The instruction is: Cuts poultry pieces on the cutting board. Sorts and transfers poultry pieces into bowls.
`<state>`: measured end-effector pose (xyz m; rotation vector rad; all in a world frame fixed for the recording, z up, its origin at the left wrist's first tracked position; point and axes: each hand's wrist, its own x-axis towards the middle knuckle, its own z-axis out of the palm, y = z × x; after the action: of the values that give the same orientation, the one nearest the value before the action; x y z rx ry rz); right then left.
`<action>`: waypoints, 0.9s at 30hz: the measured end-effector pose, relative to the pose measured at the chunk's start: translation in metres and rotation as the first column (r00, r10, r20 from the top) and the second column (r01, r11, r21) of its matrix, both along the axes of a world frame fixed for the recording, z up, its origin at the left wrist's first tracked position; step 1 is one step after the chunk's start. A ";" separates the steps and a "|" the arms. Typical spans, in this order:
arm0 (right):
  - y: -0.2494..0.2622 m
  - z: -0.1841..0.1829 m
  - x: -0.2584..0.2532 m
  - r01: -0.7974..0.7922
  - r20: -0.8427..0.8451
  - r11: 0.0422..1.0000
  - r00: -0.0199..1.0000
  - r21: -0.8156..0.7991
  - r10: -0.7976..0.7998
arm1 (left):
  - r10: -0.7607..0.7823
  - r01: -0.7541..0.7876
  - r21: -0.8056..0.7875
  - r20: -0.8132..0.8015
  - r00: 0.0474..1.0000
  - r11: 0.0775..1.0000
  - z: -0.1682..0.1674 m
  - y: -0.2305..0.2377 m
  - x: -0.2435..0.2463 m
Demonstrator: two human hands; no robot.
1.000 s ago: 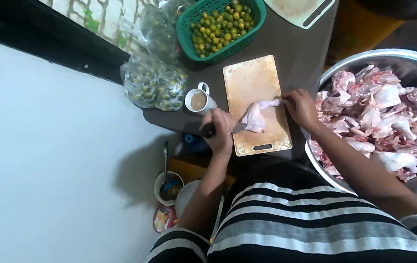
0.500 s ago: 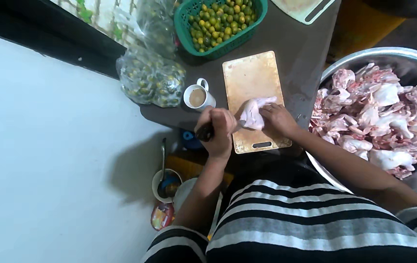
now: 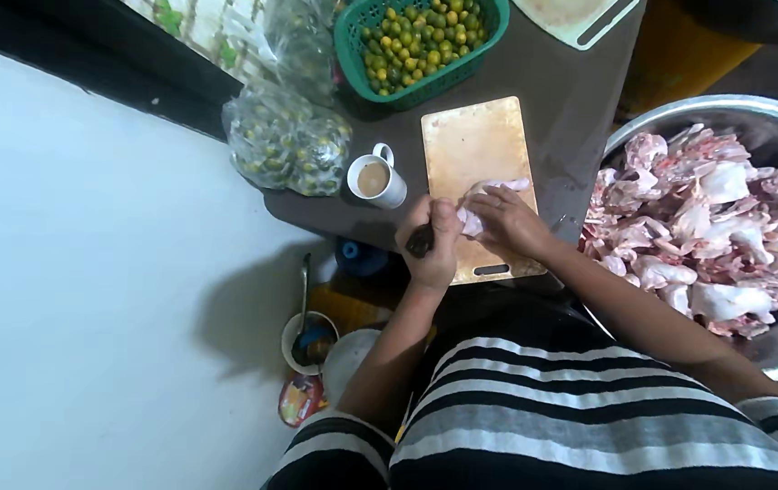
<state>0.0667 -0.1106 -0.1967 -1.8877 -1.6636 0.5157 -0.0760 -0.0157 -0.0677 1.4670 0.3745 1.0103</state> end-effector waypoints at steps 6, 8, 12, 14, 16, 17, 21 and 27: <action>0.004 -0.007 0.003 -0.005 0.010 0.999 1.000 -0.039 0.006 | 0.044 -0.078 0.115 0.271 0.962 0.990 0.084 0.023 -0.036; 0.010 0.001 0.014 -0.055 -0.045 0.996 0.998 -0.064 0.052 | 0.027 -0.069 0.115 0.333 0.943 0.991 0.108 0.026 -0.039; 0.012 0.037 0.050 -0.104 -0.049 0.971 0.994 -0.214 0.096 | 0.008 -0.035 0.088 0.290 0.957 0.996 0.101 0.016 -0.043; 0.013 0.038 0.056 -0.082 0.078 0.970 0.992 -0.229 0.102 | 0.004 -0.018 0.054 0.258 0.966 0.998 0.094 0.011 -0.043; 0.017 0.035 0.051 -0.098 0.100 0.958 0.987 -0.269 0.129 | -0.015 0.006 0.043 0.231 0.973 0.999 0.089 0.008 -0.041; 0.021 0.030 0.046 -0.120 0.092 0.954 0.984 -0.275 0.151 | -0.021 0.011 0.047 0.217 0.976 0.999 0.089 0.006 -0.039; 0.037 0.025 0.032 -0.068 0.209 0.922 0.965 -0.380 0.157 | -0.053 0.038 0.075 0.210 0.976 0.996 0.088 0.003 -0.029; -0.028 0.028 0.037 0.208 -0.099 0.844 0.951 -0.494 -0.292 | -0.041 0.029 0.066 0.182 0.982 0.997 0.085 0.002 -0.029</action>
<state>0.1041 -0.1391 -0.1687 -2.2918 -1.2197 1.0214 -0.1049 -0.0141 0.0171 1.4178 0.1847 1.1274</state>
